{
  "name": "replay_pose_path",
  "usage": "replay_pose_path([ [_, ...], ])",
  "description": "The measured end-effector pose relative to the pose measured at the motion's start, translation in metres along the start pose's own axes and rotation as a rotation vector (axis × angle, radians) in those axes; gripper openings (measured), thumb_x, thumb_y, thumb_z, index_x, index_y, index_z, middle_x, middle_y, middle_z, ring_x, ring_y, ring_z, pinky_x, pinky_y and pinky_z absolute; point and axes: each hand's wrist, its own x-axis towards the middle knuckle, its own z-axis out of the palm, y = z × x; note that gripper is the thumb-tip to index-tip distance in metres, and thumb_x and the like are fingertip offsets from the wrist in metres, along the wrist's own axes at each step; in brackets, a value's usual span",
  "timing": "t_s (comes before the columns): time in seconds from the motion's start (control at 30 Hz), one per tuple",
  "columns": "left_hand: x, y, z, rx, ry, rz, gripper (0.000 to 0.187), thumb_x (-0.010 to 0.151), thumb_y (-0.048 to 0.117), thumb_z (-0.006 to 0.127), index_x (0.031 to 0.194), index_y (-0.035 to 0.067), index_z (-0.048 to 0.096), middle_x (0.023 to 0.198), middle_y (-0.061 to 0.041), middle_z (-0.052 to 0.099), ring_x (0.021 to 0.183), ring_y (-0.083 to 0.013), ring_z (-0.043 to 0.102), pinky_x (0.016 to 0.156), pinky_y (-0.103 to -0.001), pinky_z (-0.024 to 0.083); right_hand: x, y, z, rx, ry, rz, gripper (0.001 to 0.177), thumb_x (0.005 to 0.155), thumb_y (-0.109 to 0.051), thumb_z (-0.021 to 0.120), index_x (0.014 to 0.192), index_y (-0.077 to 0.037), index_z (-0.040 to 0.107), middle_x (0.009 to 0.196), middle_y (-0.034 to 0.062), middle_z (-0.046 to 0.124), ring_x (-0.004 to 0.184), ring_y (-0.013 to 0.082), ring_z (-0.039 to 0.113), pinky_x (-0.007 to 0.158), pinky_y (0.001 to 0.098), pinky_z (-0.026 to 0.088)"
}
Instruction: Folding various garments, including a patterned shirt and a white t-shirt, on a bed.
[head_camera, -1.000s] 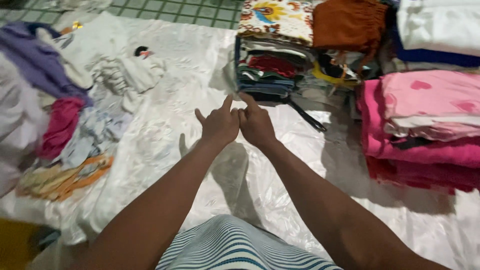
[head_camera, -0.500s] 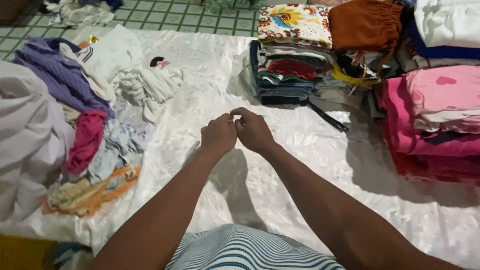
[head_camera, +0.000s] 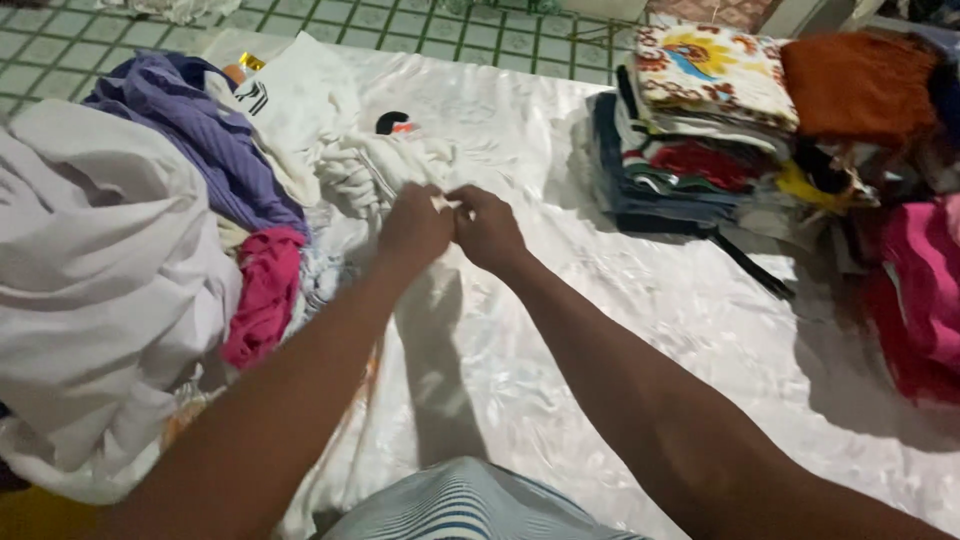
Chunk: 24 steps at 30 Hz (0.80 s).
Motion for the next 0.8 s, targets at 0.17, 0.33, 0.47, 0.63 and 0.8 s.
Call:
replay_pose_path([
  [0.17, 0.073, -0.030, -0.072, 0.071, -0.034, -0.283, 0.065, 0.087, 0.028, 0.072, 0.142, 0.004, 0.046, 0.151, -0.020, 0.036, 0.124, -0.0412, 0.058, 0.098, -0.051, 0.050, 0.086, -0.024, 0.069, 0.159, -0.075, 0.088, 0.032, 0.097, -0.012, 0.055, 0.127, -0.004, 0.066, 0.095, 0.0128, 0.077, 0.070, 0.0182, 0.075, 0.067, 0.0341, 0.060],
  [0.33, 0.127, -0.092, -0.095, 0.154, 0.026, -0.433, 0.082, 0.083, 0.023, 0.078, 0.147, -0.002, 0.034, 0.157, -0.027, 0.022, 0.124, -0.0444, 0.056, 0.096, -0.048, 0.052, 0.148, -0.051, 0.113, 0.622, -0.326, 0.443, 0.051, 0.097, -0.014, 0.051, 0.147, -0.010, 0.045, 0.119, 0.0129, 0.070, 0.075, 0.0251, 0.073, 0.065, 0.0430, 0.056],
  [0.47, 0.127, -0.104, -0.108, 0.187, -0.011, -0.545, 0.073, 0.080, 0.028, 0.083, 0.135, -0.002, 0.046, 0.138, -0.027, 0.048, 0.123, -0.0423, 0.059, 0.099, -0.046, 0.052, 0.163, -0.046, 0.132, 0.648, -0.442, 0.571, 0.058, 0.100, -0.031, 0.047, 0.155, -0.016, 0.035, 0.136, 0.0110, 0.061, 0.103, 0.0296, 0.067, 0.087, 0.0466, 0.060],
  [0.63, 0.095, -0.070, -0.106, 0.078, 0.073, -0.486, 0.036, 0.090, 0.026, 0.073, 0.118, 0.005, 0.066, 0.121, -0.022, 0.068, 0.115, -0.0390, 0.067, 0.098, -0.049, 0.053, 0.153, -0.041, 0.119, 0.792, -0.440, 0.649, 0.069, 0.099, -0.050, 0.050, 0.150, -0.004, 0.047, 0.131, 0.0176, 0.064, 0.112, 0.0339, 0.065, 0.092, 0.0482, 0.056],
  [0.8, 0.023, -0.012, -0.060, -0.173, 0.215, -0.045, 0.027, 0.091, 0.019, 0.067, 0.113, 0.004, 0.061, 0.110, -0.022, 0.067, 0.104, -0.0438, 0.065, 0.088, -0.055, 0.051, 0.119, -0.047, 0.077, 1.039, -0.302, 0.709, 0.060, 0.095, -0.051, 0.060, 0.125, 0.001, 0.057, 0.115, 0.0251, 0.066, 0.100, 0.0313, 0.070, 0.083, 0.0455, 0.061],
])
